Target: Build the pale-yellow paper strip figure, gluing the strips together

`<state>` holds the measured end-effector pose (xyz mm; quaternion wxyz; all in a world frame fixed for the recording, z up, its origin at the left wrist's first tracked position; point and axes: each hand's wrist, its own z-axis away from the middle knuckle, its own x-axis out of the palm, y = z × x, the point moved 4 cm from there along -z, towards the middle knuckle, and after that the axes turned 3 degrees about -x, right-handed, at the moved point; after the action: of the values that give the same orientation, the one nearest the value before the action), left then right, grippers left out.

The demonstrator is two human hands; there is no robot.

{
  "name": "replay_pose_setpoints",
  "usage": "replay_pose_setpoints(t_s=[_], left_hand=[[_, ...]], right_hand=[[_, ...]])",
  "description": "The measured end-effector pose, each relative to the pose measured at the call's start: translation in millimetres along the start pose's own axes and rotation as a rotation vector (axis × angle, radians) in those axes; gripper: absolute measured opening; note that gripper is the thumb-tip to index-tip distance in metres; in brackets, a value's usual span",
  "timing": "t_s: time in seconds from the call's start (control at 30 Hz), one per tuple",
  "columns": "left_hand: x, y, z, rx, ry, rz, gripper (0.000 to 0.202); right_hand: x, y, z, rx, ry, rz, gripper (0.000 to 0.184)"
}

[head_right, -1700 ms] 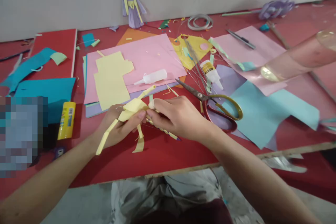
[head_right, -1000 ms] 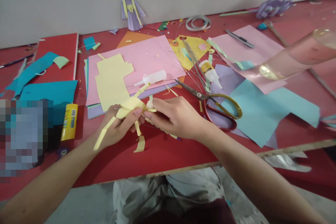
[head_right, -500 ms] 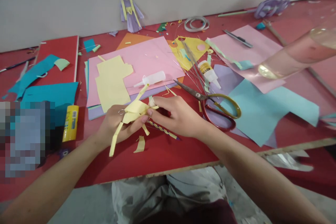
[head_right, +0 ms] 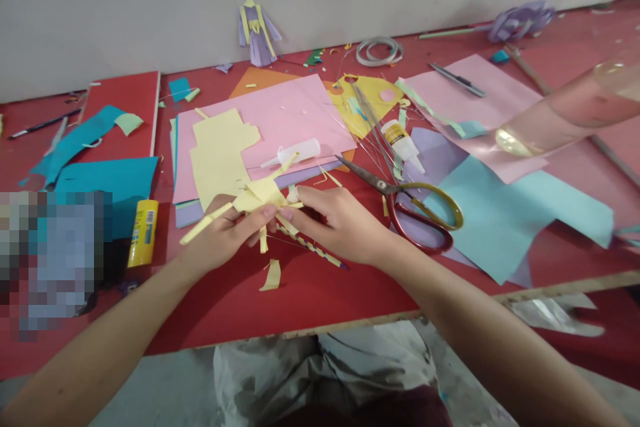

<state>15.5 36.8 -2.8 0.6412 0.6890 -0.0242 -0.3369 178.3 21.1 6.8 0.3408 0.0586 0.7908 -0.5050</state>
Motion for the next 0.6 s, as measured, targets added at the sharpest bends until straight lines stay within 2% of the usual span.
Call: replay_pose_setpoints(t_s=[0.1, 0.27, 0.43, 0.6], left_hand=[[2.8, -7.1, 1.1, -0.219, -0.084, 0.237, 0.037], [6.6, -6.2, -0.9, -0.326, -0.128, 0.48, 0.029], [6.9, -5.9, -0.7, -0.341, -0.121, 0.495, 0.028], [4.9, -8.7, 0.6, -0.267, -0.105, 0.301, 0.035]], right_hand=[[0.4, -1.2, 0.4, -0.03, 0.008, 0.021, 0.029], [-1.0, -2.6, 0.9, -0.076, -0.012, -0.018, 0.029], [-1.3, -2.4, 1.1, -0.052, -0.029, -0.048, 0.033], [-0.8, -1.9, 0.3, -0.049, 0.025, 0.023, 0.029]])
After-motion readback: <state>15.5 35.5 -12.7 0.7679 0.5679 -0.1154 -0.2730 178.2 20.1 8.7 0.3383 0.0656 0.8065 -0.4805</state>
